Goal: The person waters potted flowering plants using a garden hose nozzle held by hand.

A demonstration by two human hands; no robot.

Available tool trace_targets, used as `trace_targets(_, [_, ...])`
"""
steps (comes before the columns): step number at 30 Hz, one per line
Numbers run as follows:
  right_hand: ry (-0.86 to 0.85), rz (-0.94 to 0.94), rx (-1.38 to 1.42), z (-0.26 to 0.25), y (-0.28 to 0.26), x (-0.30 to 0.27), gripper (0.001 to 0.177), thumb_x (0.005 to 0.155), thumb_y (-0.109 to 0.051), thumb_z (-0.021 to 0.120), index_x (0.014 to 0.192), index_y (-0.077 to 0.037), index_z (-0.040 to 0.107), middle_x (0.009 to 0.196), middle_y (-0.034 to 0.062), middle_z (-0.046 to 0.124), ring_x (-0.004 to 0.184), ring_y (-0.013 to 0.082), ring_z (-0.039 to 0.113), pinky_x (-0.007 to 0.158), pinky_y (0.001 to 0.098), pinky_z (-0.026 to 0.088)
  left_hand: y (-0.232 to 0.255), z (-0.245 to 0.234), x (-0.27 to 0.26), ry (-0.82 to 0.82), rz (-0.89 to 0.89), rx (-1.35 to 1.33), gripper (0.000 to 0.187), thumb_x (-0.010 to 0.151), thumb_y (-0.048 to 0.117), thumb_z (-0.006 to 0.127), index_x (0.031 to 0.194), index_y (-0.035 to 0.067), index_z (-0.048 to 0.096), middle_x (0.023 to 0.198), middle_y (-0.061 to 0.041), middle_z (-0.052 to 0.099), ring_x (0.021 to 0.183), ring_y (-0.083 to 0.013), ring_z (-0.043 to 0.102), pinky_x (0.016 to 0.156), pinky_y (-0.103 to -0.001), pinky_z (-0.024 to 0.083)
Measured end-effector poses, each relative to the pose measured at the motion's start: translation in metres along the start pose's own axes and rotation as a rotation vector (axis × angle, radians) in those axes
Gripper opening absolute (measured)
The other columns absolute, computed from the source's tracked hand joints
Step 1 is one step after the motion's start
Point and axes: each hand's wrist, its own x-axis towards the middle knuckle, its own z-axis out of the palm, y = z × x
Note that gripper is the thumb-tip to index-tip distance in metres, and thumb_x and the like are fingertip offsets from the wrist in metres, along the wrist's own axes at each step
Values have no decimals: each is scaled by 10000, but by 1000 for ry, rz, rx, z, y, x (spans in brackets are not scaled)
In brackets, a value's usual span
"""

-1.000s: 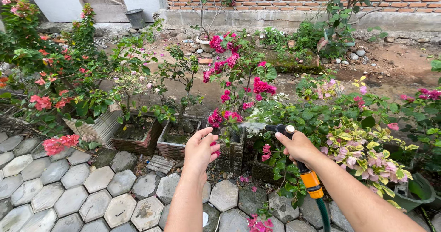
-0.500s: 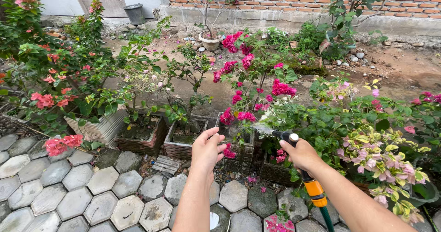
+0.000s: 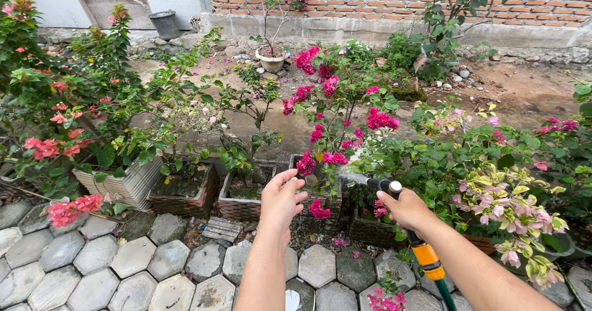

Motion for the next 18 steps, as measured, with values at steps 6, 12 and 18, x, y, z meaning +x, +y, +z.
trace_targets(6, [14,20,7,8,5,1,402,946,-469,652,1039,-77,658,715,68,630,489,169,540,450,363,461,3,-17,2,-13,-7,0,403,985,205,544,1382,188,616,1218,-38,735,1012,-179,701,828,-349,530])
trace_targets(12, [18,26,26,25,-3,-5,426,947,-472,654,1039,-57,665,719,76,627,486,177,523,447,366,445,7,-38,1,-25,-15,15,401,987,204,547,1381,194,617,1216,-37,734,1013,-176,696,824,-350,528])
trace_targets(18, [28,70,54,38,-8,-18,461,946,-479,669,1048,-30,639,718,85,615,478,196,516,440,377,431,10,-55,1,-43,-14,35,387,999,222,536,1376,190,620,1212,-30,738,1010,-166,697,813,-335,528])
